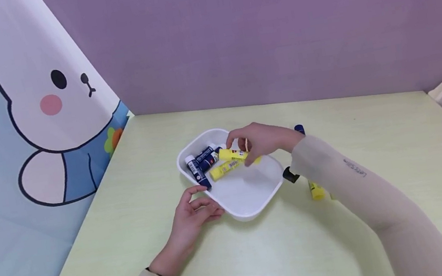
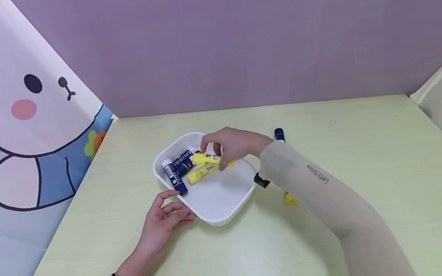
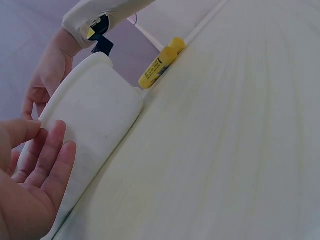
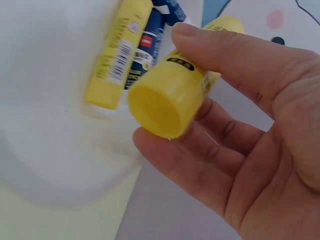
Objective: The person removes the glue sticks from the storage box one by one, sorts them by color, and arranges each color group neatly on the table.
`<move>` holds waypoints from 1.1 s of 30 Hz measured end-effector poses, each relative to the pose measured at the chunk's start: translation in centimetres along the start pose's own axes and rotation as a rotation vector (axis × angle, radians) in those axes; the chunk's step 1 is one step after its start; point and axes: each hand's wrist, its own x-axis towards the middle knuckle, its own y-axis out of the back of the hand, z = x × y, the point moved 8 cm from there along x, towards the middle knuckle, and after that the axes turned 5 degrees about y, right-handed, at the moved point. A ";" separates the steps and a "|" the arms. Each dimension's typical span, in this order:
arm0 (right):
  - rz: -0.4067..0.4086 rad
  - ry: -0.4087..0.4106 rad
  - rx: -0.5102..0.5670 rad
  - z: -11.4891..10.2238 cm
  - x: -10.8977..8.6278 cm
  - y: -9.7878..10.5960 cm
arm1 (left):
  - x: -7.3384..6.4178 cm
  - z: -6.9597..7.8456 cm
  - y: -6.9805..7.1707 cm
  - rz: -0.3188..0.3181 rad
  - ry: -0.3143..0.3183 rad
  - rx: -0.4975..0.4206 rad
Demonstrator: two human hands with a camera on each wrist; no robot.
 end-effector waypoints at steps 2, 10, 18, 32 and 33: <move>0.025 -0.009 0.006 0.0 -0.6 0.4 | 0.0 0.0 0.0 0.001 0.002 0.002; 0.118 -0.063 0.014 0.9 -2.7 1.6 | 0.0 0.0 0.0 -0.006 -0.005 0.003; 0.243 -0.090 0.003 2.1 -4.5 2.4 | 0.2 -0.1 0.0 -0.006 -0.001 0.005; 0.441 -0.125 0.057 3.6 -8.1 3.2 | 0.1 -0.1 0.0 -0.006 -0.006 0.005; 0.457 -0.131 0.062 3.8 -8.4 3.2 | 0.1 -0.1 -0.1 -0.005 -0.005 0.005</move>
